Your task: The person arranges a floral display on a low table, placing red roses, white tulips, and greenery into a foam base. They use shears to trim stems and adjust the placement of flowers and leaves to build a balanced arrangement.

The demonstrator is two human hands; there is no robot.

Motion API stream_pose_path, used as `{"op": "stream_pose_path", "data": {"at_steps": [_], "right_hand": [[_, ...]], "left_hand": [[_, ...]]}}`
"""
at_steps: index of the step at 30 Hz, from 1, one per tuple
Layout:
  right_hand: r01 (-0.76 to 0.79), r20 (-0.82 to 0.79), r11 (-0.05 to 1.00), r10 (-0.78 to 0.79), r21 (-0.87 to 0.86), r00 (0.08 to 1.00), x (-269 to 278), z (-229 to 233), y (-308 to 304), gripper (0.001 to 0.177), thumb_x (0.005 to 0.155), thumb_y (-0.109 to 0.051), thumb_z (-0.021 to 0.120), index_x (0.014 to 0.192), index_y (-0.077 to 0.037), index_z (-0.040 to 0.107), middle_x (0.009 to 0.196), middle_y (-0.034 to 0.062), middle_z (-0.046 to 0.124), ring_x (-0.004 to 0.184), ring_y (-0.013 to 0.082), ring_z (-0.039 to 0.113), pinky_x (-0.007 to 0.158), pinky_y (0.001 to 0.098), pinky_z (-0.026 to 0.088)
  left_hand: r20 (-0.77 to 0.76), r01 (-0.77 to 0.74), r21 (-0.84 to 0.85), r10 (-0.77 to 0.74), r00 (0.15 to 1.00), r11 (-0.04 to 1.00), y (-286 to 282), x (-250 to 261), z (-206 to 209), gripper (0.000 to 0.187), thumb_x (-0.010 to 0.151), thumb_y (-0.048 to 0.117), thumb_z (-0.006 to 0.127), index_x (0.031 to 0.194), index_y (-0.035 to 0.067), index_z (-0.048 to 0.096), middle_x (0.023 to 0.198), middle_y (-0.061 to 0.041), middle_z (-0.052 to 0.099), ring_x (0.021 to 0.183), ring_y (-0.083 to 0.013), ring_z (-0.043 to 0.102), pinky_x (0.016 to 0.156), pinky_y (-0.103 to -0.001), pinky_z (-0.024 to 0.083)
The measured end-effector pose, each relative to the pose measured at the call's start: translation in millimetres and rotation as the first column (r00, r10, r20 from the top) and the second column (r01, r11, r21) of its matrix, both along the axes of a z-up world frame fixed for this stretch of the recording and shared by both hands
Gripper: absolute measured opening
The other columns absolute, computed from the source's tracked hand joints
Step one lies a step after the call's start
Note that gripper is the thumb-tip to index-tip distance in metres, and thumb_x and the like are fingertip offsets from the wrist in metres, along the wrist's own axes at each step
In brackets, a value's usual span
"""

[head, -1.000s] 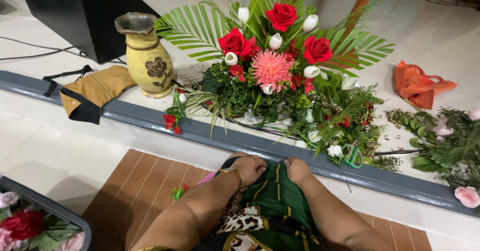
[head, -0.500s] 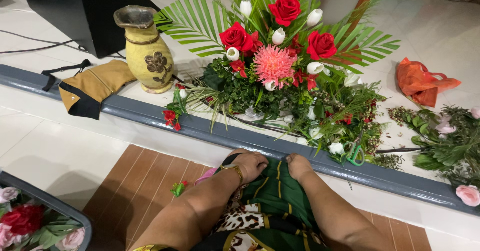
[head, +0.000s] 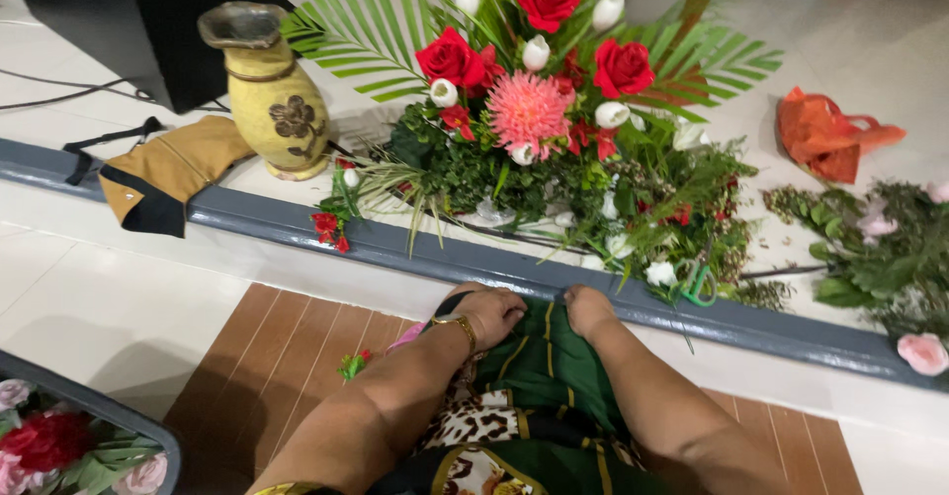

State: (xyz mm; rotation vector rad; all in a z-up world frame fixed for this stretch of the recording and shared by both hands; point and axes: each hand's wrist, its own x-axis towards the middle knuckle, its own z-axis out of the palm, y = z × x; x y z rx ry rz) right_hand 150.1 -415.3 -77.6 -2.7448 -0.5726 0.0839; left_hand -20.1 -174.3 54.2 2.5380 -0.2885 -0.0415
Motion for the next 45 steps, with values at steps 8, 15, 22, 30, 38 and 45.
{"op": "stream_pose_path", "data": {"at_steps": [8,15,22,30,38,45], "right_hand": [[0.17,0.021,0.94,-0.184,0.295,0.983,-9.7,11.5,3.4,0.017,0.092,-0.02,0.065,0.099,-0.009,0.076,0.096,0.0229,0.073,0.094,0.0424,0.069,0.085,0.0478,0.055],[0.223,0.18,0.778,-0.394,0.587,0.901,-4.8,45.8,11.0,0.015,0.092,-0.012,0.063,0.103,-0.007,0.073,0.104,0.0204,0.071,0.099,0.0416,0.067,0.088,0.0463,0.054],[0.122,0.289,0.992,-0.113,-0.015,0.951,19.3,93.4,31.3,0.042,0.084,-0.005,0.062,0.124,-0.013,0.07,0.13,0.0157,0.061,0.125,0.0373,0.056,0.104,0.0442,0.048],[-0.04,0.121,0.938,0.087,-0.344,0.989,53.4,106.5,37.3,0.043,0.092,-0.011,0.053,0.134,-0.013,0.06,0.146,0.0132,0.047,0.132,0.0344,0.045,0.111,0.0574,0.033],[0.007,0.183,0.943,0.057,-0.332,0.981,103.5,76.5,-42.9,0.044,0.085,-0.01,0.058,0.129,-0.011,0.062,0.136,0.0142,0.054,0.131,0.0314,0.049,0.103,0.0511,0.044],[0.142,0.282,0.933,-0.046,-0.331,0.958,165.8,57.7,-117.9,0.034,0.087,-0.005,0.057,0.12,-0.007,0.065,0.134,0.0177,0.057,0.123,0.0347,0.057,0.097,0.0466,0.052]], "left_hand": [[-0.054,-0.069,0.112,0.075,0.996,0.991,-2.8,4.0,15.6,0.033,0.101,0.037,0.049,0.116,0.02,0.072,0.124,-0.005,0.07,0.111,-0.032,0.065,0.099,-0.045,0.049],[-0.042,-0.065,0.093,0.069,0.997,0.994,-3.8,25.3,7.7,0.033,0.102,0.033,0.046,0.114,0.014,0.07,0.119,-0.011,0.07,0.109,-0.0346,0.065,0.097,-0.047,0.05],[-0.122,-0.096,0.104,0.109,0.987,0.99,-2.2,34.8,2.7,0.03,0.099,0.034,0.051,0.112,0.014,0.07,0.113,-0.013,0.072,0.106,-0.0356,0.066,0.094,-0.046,0.051],[-0.184,-0.147,0.182,0.181,0.966,0.972,-0.3,47.2,-0.9,0.032,0.096,0.038,0.053,0.114,0.019,0.07,0.118,-0.009,0.071,0.111,-0.0317,0.066,0.097,-0.044,0.051],[-0.295,-0.111,0.209,0.171,0.94,0.972,1.7,60.3,-10.4,0.035,0.097,0.04,0.048,0.118,0.02,0.069,0.122,-0.009,0.07,0.111,-0.0334,0.066,0.097,-0.046,0.052],[-0.403,-0.095,0.247,0.192,0.895,0.964,2.3,63.3,-3.0,0.036,0.1,0.04,0.043,0.122,0.02,0.065,0.121,-0.011,0.07,0.108,-0.0335,0.068,0.098,-0.046,0.052]]}}
